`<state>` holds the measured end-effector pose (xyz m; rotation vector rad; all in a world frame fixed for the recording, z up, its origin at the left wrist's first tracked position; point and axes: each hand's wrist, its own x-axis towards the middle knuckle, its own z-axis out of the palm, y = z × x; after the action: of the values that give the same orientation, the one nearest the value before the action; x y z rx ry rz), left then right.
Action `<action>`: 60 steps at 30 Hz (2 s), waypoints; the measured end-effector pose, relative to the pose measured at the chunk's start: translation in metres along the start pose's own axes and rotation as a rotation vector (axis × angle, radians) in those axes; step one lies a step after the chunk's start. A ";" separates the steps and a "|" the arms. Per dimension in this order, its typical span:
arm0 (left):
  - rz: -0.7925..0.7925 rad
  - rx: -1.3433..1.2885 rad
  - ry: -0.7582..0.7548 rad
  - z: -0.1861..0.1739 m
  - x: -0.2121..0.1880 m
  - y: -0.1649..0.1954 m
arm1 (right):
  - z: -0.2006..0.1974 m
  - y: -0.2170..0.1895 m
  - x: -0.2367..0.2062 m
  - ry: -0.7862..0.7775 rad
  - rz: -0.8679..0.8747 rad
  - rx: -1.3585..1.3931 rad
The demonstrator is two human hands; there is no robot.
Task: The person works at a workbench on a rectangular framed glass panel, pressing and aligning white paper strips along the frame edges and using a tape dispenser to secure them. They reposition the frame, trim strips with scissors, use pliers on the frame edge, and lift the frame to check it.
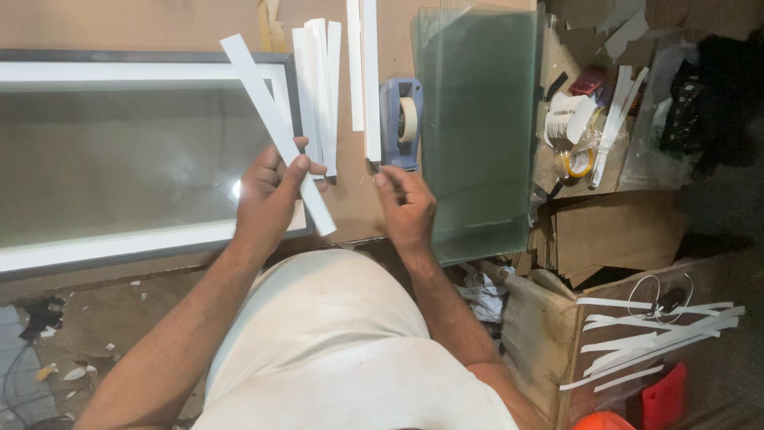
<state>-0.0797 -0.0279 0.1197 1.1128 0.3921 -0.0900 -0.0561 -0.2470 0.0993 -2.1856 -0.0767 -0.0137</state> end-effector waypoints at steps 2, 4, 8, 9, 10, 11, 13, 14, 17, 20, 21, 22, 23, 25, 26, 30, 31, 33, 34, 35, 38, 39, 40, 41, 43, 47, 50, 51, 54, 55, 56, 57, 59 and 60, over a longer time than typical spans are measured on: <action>-0.048 0.042 0.074 -0.007 -0.003 0.004 | -0.006 0.022 0.015 0.258 0.057 -0.167; -0.107 0.123 0.172 -0.015 -0.007 0.006 | -0.009 0.045 0.033 0.225 0.062 -0.133; -0.066 0.149 0.190 -0.029 -0.011 0.003 | -0.001 0.072 0.049 -0.027 0.522 0.252; -0.047 0.155 0.186 -0.031 -0.011 0.002 | 0.000 0.076 0.051 -0.023 0.498 0.266; -0.028 0.160 0.185 -0.034 -0.012 0.001 | 0.001 0.076 0.053 -0.022 0.475 0.279; -0.020 0.146 0.194 -0.037 -0.012 0.001 | 0.001 0.075 0.055 -0.023 0.451 0.292; -0.006 0.119 0.210 -0.043 -0.013 0.001 | 0.000 0.080 0.054 -0.027 0.544 0.415; -0.005 0.137 0.237 -0.046 -0.014 0.002 | -0.002 0.081 0.053 -0.030 0.590 0.477; -0.071 0.162 0.349 -0.058 -0.020 0.005 | -0.005 0.085 0.040 0.026 0.566 0.688; -0.140 0.166 0.465 -0.076 -0.028 0.004 | 0.001 0.092 0.020 0.092 0.332 0.520; -0.096 0.182 0.473 -0.083 -0.029 0.003 | 0.005 0.096 0.018 0.119 0.346 0.485; -0.052 0.199 0.480 -0.090 -0.030 0.002 | 0.009 0.100 0.015 0.146 0.361 0.449; -0.040 0.220 0.487 -0.097 -0.031 0.001 | 0.013 0.104 0.014 0.174 0.375 0.413; -0.014 0.264 0.512 -0.109 -0.036 -0.001 | 0.017 0.111 0.013 0.188 0.349 0.300; -0.005 0.292 0.526 -0.116 -0.039 0.000 | 0.020 0.112 0.014 0.195 0.333 0.247; 0.048 0.324 0.555 -0.141 -0.053 0.013 | 0.029 0.110 0.015 0.255 0.246 0.212; 0.065 0.315 0.563 -0.148 -0.057 0.019 | 0.032 0.108 0.015 0.258 0.226 0.194; 0.047 0.375 0.583 -0.161 -0.063 0.031 | 0.036 0.106 0.014 0.271 0.210 0.166; 0.040 0.405 0.598 -0.168 -0.065 0.037 | 0.039 0.106 0.013 0.277 0.210 0.161; 0.025 0.438 0.608 -0.175 -0.069 0.044 | 0.041 0.106 0.013 0.278 0.211 0.150; -0.013 0.528 0.642 -0.200 -0.079 0.064 | 0.040 0.107 0.011 0.246 0.149 0.004; -0.016 0.554 0.650 -0.210 -0.081 0.070 | 0.038 0.108 0.010 0.227 0.155 -0.051; -0.024 0.578 0.657 -0.221 -0.086 0.076 | 0.036 0.107 0.009 0.184 0.136 -0.094; -0.025 0.631 0.669 -0.234 -0.091 0.081 | 0.033 0.104 0.007 0.141 0.120 -0.139; -0.020 0.741 0.669 -0.268 -0.098 0.094 | 0.031 0.089 0.000 0.076 -0.115 -0.784; 0.066 0.838 0.641 -0.358 -0.108 0.110 | 0.066 0.029 -0.037 0.154 0.292 -0.543; 0.102 0.921 0.583 -0.433 -0.115 0.119 | 0.116 -0.028 -0.088 0.230 0.430 -0.422; 0.110 0.918 0.557 -0.457 -0.114 0.125 | 0.136 -0.046 -0.105 0.264 0.280 -0.489; 0.186 1.096 0.547 -0.518 -0.119 0.139 | 0.196 -0.092 -0.163 0.299 0.142 -0.484; 0.234 1.183 0.552 -0.533 -0.117 0.143 | 0.216 -0.104 -0.180 0.311 0.143 -0.446; 0.242 1.215 0.523 -0.547 -0.119 0.146 | 0.234 -0.116 -0.196 0.302 0.125 -0.479; 0.243 1.242 0.493 -0.557 -0.124 0.147 | 0.247 -0.126 -0.211 0.287 0.108 -0.518; 0.353 1.297 0.415 -0.582 -0.125 0.153 | 0.277 -0.147 -0.230 0.274 0.106 -0.551; 0.446 1.316 0.357 -0.590 -0.127 0.153 | 0.286 -0.159 -0.240 0.267 0.128 -0.558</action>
<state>-0.3119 0.5483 0.0702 2.5119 0.3804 0.2987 -0.3110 0.0661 0.0541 -2.7182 0.2463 -0.2845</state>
